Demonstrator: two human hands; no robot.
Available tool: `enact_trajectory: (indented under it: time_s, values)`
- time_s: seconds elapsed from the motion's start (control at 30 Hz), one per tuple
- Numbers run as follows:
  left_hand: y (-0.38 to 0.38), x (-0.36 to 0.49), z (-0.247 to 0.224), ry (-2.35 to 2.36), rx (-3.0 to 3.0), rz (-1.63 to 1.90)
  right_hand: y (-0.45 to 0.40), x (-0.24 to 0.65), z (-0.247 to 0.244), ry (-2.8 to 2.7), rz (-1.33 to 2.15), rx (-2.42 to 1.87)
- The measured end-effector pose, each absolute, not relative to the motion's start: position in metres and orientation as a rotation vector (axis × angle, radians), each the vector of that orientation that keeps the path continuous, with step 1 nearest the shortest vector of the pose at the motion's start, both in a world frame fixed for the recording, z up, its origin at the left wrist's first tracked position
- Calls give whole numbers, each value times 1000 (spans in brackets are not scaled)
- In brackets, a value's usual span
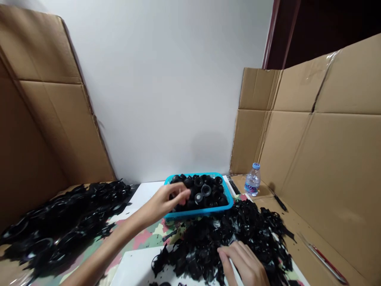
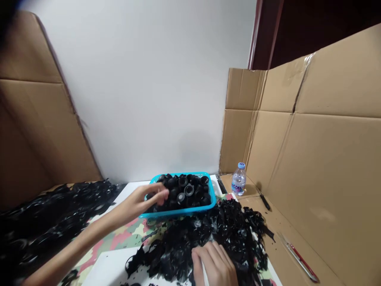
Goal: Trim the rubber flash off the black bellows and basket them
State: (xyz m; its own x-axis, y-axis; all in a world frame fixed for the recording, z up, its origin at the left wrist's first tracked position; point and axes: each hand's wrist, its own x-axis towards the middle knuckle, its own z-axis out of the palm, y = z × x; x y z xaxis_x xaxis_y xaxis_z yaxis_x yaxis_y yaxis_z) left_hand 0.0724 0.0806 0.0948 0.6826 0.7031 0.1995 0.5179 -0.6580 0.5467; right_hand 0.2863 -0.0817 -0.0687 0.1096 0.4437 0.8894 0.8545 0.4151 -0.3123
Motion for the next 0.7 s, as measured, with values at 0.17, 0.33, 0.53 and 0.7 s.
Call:
enact_trajectory:
  time_s: [0.17, 0.33, 0.53, 0.7]
  values:
    - [28, 22, 74, 871, 2265, 87, -107, 293, -47, -1753, -217, -1249]
    - [8, 8, 51, 826, 2138, -31, -114, 292, -43, -1876, -80, -1182]
    - [-1, 1, 38, 830, 2128, 13, -120, 286, -38, -1928, -121, -1152]
    - [-10, -4, 31, 871, 2268, 284, -113, 281, -17, -2047, 48, -1100]
